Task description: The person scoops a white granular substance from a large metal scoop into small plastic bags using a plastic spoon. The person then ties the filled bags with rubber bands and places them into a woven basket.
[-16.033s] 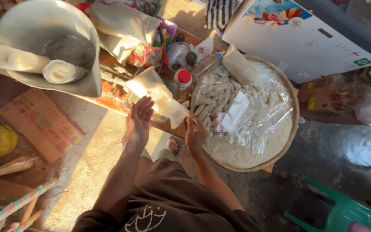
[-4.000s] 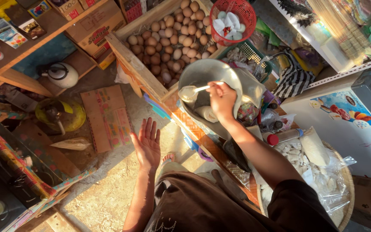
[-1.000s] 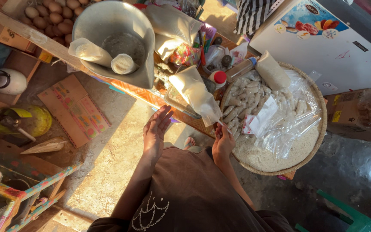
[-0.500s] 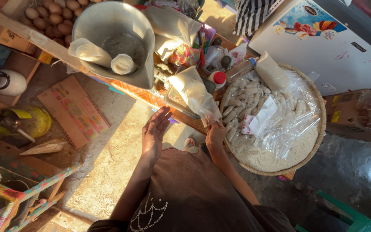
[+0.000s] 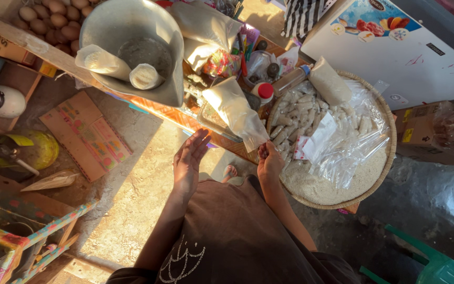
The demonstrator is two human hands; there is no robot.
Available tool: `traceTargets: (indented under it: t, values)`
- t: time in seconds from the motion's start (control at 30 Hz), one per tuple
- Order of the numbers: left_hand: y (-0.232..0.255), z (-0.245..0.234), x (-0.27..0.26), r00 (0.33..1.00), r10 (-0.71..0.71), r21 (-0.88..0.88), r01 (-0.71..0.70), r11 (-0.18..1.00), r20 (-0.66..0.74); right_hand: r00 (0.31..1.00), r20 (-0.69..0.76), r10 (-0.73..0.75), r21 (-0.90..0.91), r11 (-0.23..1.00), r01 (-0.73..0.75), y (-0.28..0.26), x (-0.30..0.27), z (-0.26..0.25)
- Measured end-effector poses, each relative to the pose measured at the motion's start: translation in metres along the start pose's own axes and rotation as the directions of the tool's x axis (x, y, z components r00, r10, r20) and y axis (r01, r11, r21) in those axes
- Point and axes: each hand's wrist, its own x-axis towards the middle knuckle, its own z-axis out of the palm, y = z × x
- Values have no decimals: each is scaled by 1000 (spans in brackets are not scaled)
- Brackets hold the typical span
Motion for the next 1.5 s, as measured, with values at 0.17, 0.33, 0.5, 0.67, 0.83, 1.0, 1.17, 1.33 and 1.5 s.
traceTargets:
  t: [0.17,0.33,0.5,0.67,0.83,1.0,1.17,1.33,1.5]
  values:
    - [0,-1,-2,1000,4,20,-3,1000,-6,1000,4,6,-2,1000,-6,0,4,-5]
    - [-1,-4,-3,1000,27,9,-27,1000,13,999,-8,34,1,999,-34,-2,5,-6]
    - [-4,-6,-3,1000,23,9,-23,1000,-2,999,-1,40,-6,999,-40,-7,0,-10]
    - [-3,-4,-3,999,28,3,-28,1000,17,999,7,47,-2,999,-47,-16,-7,-23]
    - [-4,-2,-3,1000,8,21,-8,1000,18,998,-35,52,-25,998,-53,-27,-24,-32]
    - [-5,-3,-1,1000,-14,4,14,1000,24,1000,-18,-15,-74,997,13,-30,-33,-17]
    - [-8,-6,-4,998,15,11,-15,1000,57,997,69,-41,-84,995,46,-26,-25,-3]
    - [-6,-9,-4,1000,-9,-1,9,1000,-2,995,92,-35,-67,997,41,-22,-18,3]
    - [-6,-14,-3,1000,8,-15,-8,1000,8,997,76,-3,-38,999,6,-19,-15,-1]
